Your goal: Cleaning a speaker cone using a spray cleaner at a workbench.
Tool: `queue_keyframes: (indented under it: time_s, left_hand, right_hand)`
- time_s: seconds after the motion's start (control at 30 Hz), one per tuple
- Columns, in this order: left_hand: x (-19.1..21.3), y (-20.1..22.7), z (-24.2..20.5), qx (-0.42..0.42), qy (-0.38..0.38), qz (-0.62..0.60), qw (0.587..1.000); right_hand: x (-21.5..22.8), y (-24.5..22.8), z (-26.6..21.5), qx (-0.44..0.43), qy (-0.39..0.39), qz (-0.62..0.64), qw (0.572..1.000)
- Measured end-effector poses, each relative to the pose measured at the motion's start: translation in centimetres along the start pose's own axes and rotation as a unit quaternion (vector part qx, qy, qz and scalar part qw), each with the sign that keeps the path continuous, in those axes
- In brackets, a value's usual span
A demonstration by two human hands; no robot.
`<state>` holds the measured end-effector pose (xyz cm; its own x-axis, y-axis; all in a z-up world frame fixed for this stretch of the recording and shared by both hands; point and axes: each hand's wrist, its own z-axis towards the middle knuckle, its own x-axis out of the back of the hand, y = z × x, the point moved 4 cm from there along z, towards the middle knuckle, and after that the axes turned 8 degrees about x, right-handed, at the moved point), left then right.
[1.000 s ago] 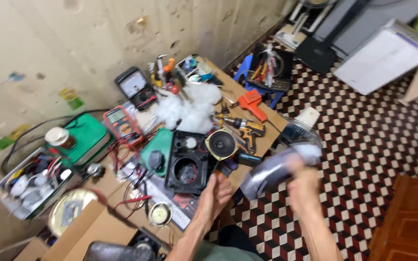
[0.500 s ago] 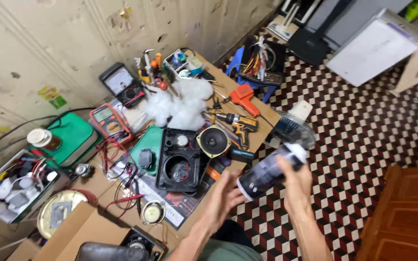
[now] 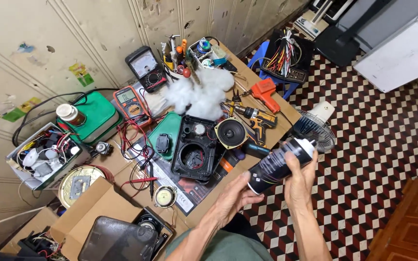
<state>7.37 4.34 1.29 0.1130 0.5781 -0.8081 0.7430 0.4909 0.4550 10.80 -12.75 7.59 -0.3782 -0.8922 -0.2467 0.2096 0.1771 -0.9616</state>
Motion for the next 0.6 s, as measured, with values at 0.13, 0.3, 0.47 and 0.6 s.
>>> queue_keyframes:
  time_s: [0.13,0.3,0.47,0.6]
  left_hand:
    - [6.0,-1.2,3.9,0.044,0.122,0.016,0.991]
    - [13.5,-0.9,10.3,-0.069,0.328,0.008,0.942]
    - [14.8,-1.3,12.9,-0.101,0.329,-0.082,0.935]
    - [14.1,-0.5,14.0,-0.122,0.275,-0.103,0.948]
  right_hand:
    - [2.8,-2.8,1.1,-0.015,0.093,-0.079,0.992]
    - [6.6,-0.3,-0.2,0.043,0.068,-0.127,0.989]
    - [7.1,-2.9,0.4,0.015,0.1,-0.015,0.995]
    - [5.5,-3.6,0.2,0.026,-0.058,-0.178,0.982]
